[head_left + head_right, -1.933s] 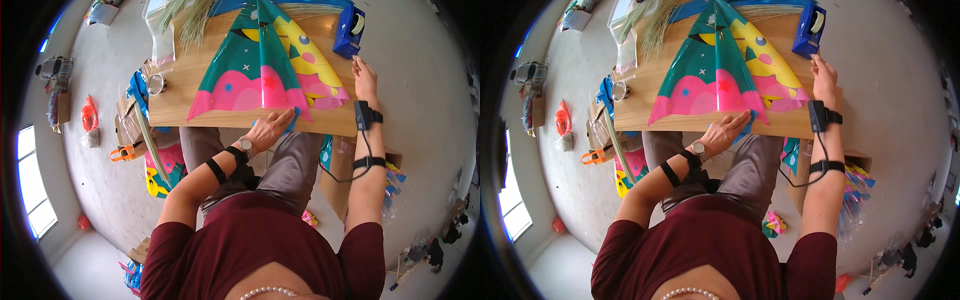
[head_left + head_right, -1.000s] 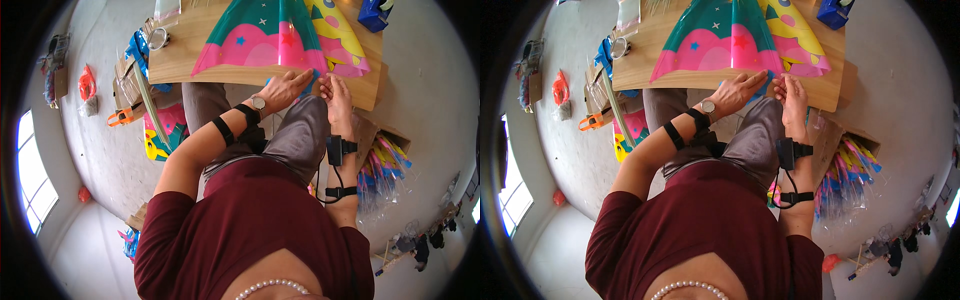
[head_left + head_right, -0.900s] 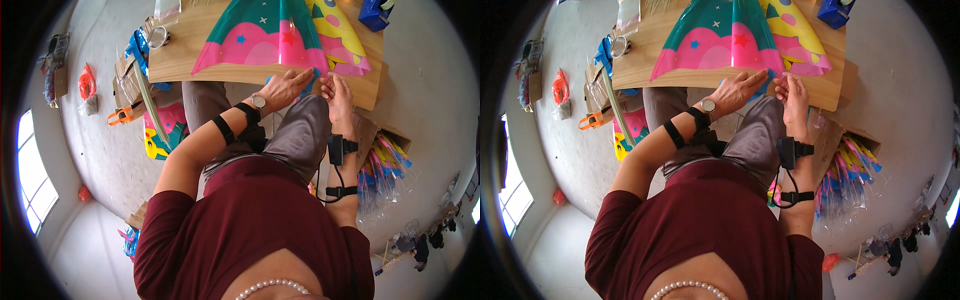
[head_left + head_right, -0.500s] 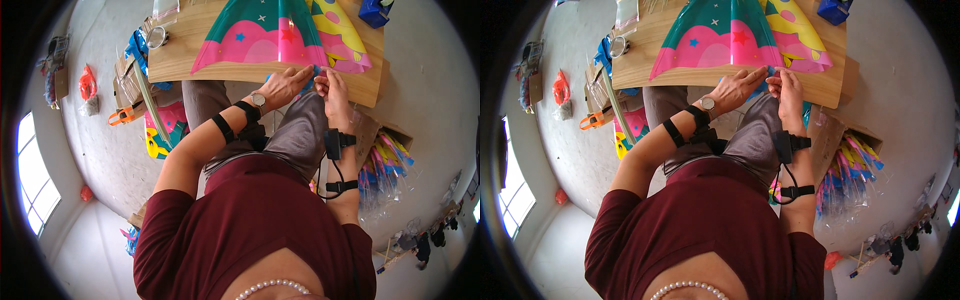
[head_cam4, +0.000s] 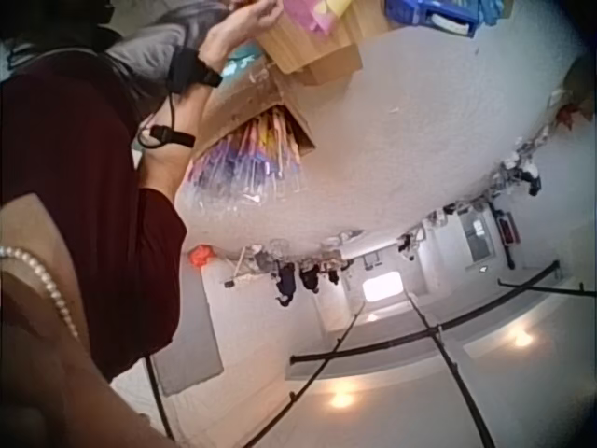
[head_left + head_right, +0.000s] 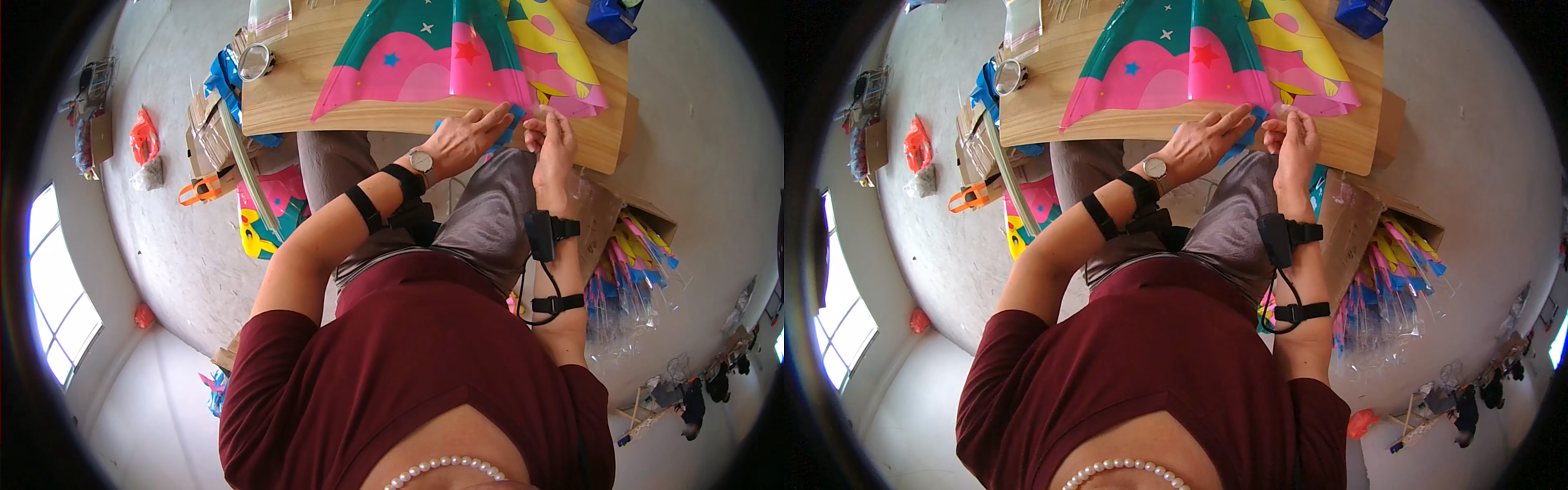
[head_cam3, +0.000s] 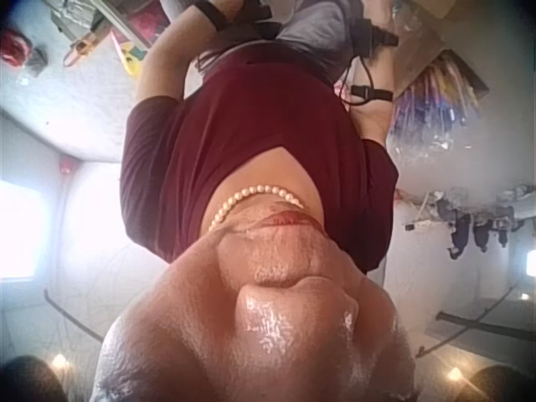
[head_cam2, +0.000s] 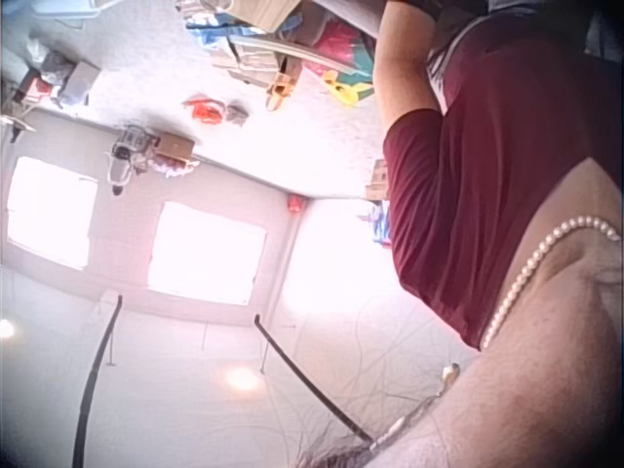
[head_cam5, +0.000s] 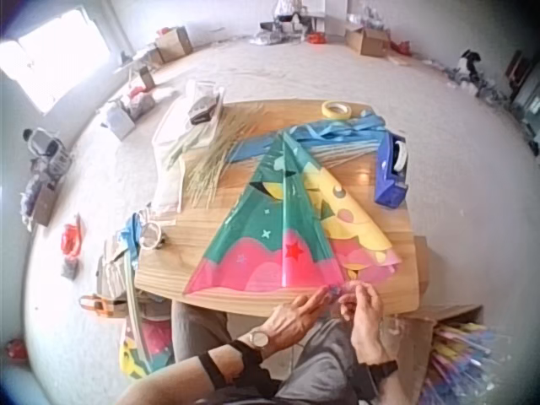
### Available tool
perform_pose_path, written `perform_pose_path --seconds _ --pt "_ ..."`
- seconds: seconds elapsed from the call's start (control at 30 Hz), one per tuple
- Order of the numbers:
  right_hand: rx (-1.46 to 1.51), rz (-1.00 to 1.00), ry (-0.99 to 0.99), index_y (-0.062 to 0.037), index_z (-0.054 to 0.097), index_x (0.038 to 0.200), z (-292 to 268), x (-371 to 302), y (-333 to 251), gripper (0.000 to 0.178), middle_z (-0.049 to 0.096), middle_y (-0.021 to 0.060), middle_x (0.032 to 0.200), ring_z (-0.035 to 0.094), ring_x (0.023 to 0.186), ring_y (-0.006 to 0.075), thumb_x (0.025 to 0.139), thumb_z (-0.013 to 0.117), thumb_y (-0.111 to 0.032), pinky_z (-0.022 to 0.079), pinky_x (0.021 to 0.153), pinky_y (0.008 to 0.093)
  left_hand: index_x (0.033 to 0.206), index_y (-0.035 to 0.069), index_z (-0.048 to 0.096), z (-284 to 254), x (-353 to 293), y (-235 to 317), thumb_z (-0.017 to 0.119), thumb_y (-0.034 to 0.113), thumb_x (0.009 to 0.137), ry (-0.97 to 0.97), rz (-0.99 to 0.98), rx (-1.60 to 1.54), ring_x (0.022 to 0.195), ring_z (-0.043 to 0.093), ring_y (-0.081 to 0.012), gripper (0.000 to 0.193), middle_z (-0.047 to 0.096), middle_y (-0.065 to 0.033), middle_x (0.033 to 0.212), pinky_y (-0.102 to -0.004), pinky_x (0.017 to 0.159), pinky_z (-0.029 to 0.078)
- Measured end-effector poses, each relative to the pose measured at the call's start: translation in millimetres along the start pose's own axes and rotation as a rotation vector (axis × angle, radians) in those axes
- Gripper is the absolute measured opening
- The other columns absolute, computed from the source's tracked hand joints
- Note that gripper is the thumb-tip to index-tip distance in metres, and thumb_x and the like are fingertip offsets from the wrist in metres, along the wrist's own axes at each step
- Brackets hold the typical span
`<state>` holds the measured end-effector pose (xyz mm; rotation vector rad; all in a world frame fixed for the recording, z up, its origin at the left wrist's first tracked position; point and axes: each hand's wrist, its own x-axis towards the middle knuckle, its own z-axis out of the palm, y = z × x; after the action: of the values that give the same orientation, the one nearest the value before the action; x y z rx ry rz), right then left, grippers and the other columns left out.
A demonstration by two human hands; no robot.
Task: Assembling a cartoon-themed kite by attaching support sticks and securing them with tape.
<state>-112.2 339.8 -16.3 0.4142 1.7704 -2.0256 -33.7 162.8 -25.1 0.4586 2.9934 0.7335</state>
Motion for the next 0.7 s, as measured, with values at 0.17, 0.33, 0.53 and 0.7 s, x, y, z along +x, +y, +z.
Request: perform_pose_path --seconds 0.17,0.33,0.53,0.7 --pt "-0.292 -0.368 0.063 0.0005 0.05 0.128 7.2 -10.0 -0.4 0.025 0.069 0.0149 0.103 0.07 0.087 0.0201 0.107 0.046 -0.013 0.054 0.073 0.03 0.147 0.008 0.046 -2.4 0.0 0.8 0.062 0.006 0.085 -0.007 -0.011 -0.008 0.111 0.061 -0.0278 0.064 0.039 -0.011 0.155 -0.0395 0.067 0.061" --pt "-0.58 -0.664 0.091 0.0016 0.041 0.139 9.6 -26.3 5.5 0.034 0.065 0.0193 0.117 0.067 0.11 0.0285 0.106 0.044 -0.006 0.054 0.093 0.0381 0.147 0.009 0.045 -4.5 0.6 -1.5 0.062 0.005 0.085 -0.035 -0.013 -0.039 0.119 0.06 -0.0336 0.064 0.039 -0.015 0.155 -0.0414 0.078 0.061" --pt "-0.794 -0.749 0.075 -0.0004 0.038 0.143 -0.1 -28.5 19.0 0.041 0.063 0.0197 0.122 0.066 0.109 0.0329 0.104 0.048 -0.006 0.052 0.095 0.0412 0.146 0.011 0.046 -12.9 4.9 -3.0 0.063 0.003 0.082 -0.081 0.016 -0.015 0.121 0.06 -0.0353 0.067 0.039 -0.0158 0.154 -0.041 0.083 0.06" --pt "-0.815 -0.75 0.081 -0.0011 0.04 0.144 -0.1 -28.9 17.0 0.042 0.066 0.0181 0.119 0.065 0.109 0.0331 0.103 0.05 -0.006 0.051 0.094 0.0422 0.145 0.011 0.048 -14.0 5.4 -4.7 0.066 0.002 0.08 -0.063 0.038 0.002 0.12 0.06 -0.0348 0.068 0.039 -0.0149 0.154 -0.0407 0.084 0.06"
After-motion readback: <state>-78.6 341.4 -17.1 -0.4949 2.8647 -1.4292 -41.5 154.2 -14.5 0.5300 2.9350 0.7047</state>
